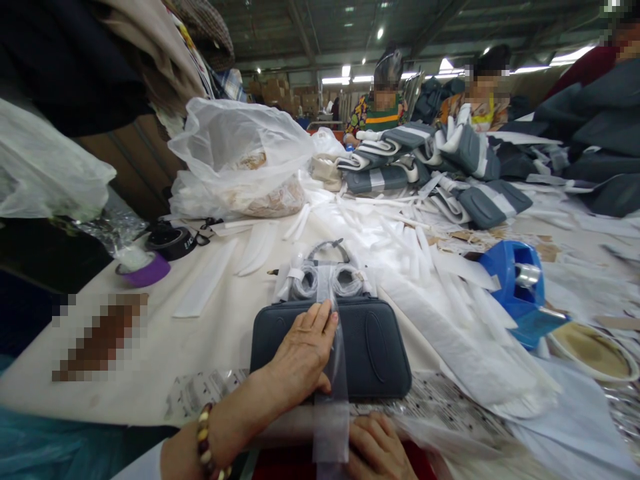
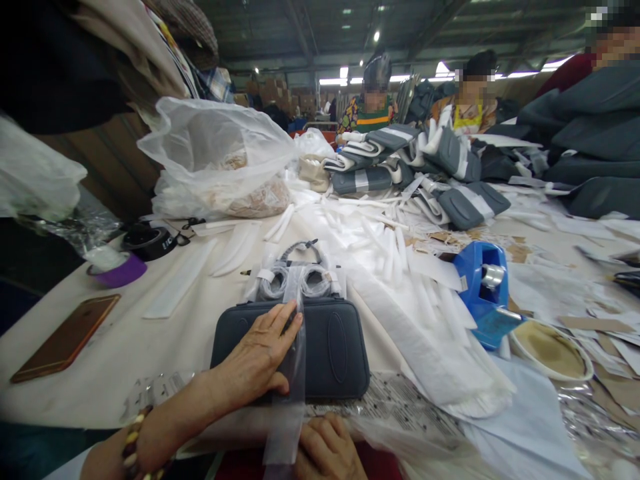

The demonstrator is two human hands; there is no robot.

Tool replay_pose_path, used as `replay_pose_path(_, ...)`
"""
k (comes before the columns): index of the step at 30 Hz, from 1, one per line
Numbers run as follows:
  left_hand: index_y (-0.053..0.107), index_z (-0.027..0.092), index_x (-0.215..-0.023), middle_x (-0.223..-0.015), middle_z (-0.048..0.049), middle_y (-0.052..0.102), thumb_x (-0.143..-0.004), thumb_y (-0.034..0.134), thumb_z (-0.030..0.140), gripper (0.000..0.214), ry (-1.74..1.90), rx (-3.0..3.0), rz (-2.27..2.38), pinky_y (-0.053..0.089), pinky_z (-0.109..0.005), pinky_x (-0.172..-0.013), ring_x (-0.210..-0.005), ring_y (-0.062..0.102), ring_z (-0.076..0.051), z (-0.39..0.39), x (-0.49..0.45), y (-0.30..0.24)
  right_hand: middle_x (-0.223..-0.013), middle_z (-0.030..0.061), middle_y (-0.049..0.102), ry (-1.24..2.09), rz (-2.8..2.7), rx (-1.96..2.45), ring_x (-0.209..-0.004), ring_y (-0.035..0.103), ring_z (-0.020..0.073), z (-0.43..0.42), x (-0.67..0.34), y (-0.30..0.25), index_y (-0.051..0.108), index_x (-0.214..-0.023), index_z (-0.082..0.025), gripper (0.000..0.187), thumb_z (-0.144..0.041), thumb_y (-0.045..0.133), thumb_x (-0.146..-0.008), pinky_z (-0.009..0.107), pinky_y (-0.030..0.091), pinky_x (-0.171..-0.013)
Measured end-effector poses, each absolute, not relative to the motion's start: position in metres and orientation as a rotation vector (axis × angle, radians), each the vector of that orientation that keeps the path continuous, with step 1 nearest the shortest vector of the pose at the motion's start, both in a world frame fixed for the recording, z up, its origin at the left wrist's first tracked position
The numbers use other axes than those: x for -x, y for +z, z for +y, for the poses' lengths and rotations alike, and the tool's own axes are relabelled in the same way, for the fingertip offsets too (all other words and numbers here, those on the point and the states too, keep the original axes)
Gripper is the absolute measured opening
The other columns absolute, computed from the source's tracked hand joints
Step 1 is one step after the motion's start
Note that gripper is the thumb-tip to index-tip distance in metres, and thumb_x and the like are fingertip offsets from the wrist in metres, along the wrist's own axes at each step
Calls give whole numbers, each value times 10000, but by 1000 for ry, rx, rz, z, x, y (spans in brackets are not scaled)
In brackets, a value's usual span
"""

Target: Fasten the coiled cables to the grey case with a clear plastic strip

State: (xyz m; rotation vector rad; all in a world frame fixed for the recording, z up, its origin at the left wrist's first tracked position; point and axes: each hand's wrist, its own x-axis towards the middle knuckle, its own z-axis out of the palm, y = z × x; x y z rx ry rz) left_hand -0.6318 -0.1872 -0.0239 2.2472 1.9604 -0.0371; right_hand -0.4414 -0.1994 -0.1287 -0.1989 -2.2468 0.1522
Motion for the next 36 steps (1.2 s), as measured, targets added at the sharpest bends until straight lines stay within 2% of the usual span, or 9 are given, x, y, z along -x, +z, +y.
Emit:
replay_pose_path(5,351,23,-1358,-1465,-315,227,-450,894,430,1133,-108,-2362,1911,268,-537,-1089,-1379,212,-404,-189,635,-22,-869,58,706,171,-2376,234,-795,631,156,-202,431,-122,654,-987,-161,309,-130,347,-967,303,490,-741)
replay_pose_path(10,304,28,-1388,-1476,-318,179,-428,877,511,1218,-87,-2392,1884,245,-550,-1088,-1386,174,-416,-193,639,-30,-909,79,700,292,-2560,195,-862,628,158,-202,425,-111,620,-1034,-129,191,-133,456,-937,270,514,-799)
replay_pose_path(16,303,6,-1388,-1472,-320,185,-457,844,566,1214,-174,-2376,1842,256,-540,-1077,-1382,197,-414,-187,640,-28,-809,94,687,315,-2426,142,-779,606,165,-200,433,-112,623,-987,-93,296,-109,328,-971,275,517,-689)
replay_pose_path(28,321,-15,-1373,-1461,-329,222,-453,822,607,1218,-234,-2415,1838,267,-531,-1058,-1364,243,-423,-181,641,-27,-745,60,643,347,-2403,140,-713,556,156,-202,436,-99,612,-956,-80,322,-108,292,-976,258,501,-696)
replay_pose_path(32,304,-27,-1379,-1469,-331,187,-460,826,601,1229,-258,-2415,1852,252,-536,-1067,-1370,219,-429,-182,639,-28,-697,33,625,295,-2427,132,-670,552,146,-200,437,-87,616,-933,-97,313,-95,305,-973,265,494,-708)
replay_pose_path(36,297,-23,-1384,-1469,-329,188,-473,820,600,1222,-253,-2406,1858,251,-523,-1075,-1379,200,-418,-182,638,-29,-692,42,622,301,-2441,112,-685,559,158,-201,440,-81,615,-953,-80,345,-74,271,-969,287,496,-712)
